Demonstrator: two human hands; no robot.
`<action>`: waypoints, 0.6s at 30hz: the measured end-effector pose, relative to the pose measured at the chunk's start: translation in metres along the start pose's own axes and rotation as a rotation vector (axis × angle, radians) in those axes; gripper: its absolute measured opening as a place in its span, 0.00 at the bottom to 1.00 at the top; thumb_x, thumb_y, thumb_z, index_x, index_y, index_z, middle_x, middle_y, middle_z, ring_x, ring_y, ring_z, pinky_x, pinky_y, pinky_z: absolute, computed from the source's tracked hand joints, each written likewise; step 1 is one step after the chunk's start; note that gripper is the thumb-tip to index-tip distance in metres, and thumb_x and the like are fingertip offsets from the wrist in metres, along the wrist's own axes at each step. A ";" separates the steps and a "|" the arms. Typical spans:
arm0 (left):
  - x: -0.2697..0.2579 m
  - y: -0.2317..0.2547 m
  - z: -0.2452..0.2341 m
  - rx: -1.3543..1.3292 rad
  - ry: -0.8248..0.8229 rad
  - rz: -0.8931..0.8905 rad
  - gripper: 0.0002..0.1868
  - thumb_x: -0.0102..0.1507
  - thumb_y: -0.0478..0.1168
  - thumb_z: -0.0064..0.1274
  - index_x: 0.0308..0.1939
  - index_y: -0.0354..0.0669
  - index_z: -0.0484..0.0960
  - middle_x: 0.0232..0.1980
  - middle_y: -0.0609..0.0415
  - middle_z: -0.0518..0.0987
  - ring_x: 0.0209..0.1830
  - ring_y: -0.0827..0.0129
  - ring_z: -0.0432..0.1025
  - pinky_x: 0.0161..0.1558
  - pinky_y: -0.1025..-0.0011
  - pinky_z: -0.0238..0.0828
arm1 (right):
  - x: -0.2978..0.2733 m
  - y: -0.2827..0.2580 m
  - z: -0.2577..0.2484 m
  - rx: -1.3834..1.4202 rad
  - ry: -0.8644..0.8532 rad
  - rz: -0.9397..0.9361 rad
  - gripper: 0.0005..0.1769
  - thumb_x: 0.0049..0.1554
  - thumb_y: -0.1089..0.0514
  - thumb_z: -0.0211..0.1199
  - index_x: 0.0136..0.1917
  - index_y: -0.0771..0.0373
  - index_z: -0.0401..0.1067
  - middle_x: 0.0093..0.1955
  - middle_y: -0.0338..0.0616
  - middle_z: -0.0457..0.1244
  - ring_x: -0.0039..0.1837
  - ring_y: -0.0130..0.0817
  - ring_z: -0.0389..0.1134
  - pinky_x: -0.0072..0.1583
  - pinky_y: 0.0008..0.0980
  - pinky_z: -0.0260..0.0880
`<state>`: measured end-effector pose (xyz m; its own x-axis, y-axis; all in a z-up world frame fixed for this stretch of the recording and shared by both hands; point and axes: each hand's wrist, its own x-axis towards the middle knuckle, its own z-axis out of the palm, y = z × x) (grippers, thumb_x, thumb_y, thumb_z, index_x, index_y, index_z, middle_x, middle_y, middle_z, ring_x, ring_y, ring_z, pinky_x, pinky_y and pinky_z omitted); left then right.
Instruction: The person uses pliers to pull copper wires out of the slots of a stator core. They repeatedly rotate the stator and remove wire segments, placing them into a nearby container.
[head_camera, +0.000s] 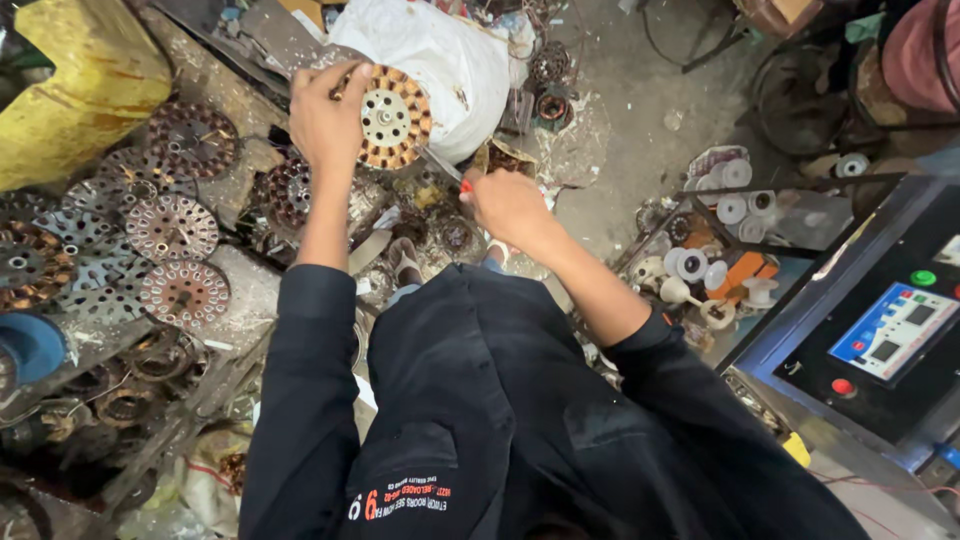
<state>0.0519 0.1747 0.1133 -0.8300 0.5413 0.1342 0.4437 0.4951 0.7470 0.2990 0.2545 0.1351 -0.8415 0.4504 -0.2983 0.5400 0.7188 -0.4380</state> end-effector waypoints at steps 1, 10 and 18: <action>-0.003 -0.002 0.002 -0.001 0.019 -0.003 0.15 0.63 0.57 0.64 0.47 0.58 0.91 0.47 0.53 0.78 0.47 0.57 0.75 0.47 0.61 0.70 | 0.000 -0.001 -0.002 -0.025 -0.018 0.012 0.15 0.63 0.48 0.58 0.48 0.64 0.71 0.36 0.60 0.67 0.44 0.61 0.71 0.47 0.57 0.68; -0.008 0.000 0.010 0.043 0.061 -0.012 0.14 0.63 0.57 0.64 0.47 0.59 0.91 0.45 0.54 0.77 0.45 0.60 0.75 0.44 0.62 0.71 | -0.002 -0.016 -0.006 -0.213 0.087 -0.081 0.11 0.61 0.56 0.57 0.48 0.68 0.68 0.32 0.57 0.68 0.37 0.54 0.73 0.39 0.50 0.72; -0.006 -0.007 0.024 0.054 0.115 0.027 0.14 0.62 0.56 0.65 0.44 0.56 0.91 0.43 0.52 0.77 0.44 0.56 0.75 0.42 0.61 0.70 | 0.012 0.011 0.021 -0.011 0.175 -0.148 0.09 0.60 0.59 0.58 0.49 0.69 0.68 0.33 0.59 0.68 0.37 0.57 0.72 0.39 0.51 0.71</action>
<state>0.0616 0.1842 0.0914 -0.8492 0.4755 0.2299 0.4816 0.5186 0.7065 0.2958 0.2571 0.1093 -0.9024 0.4235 -0.0796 0.4107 0.7893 -0.4565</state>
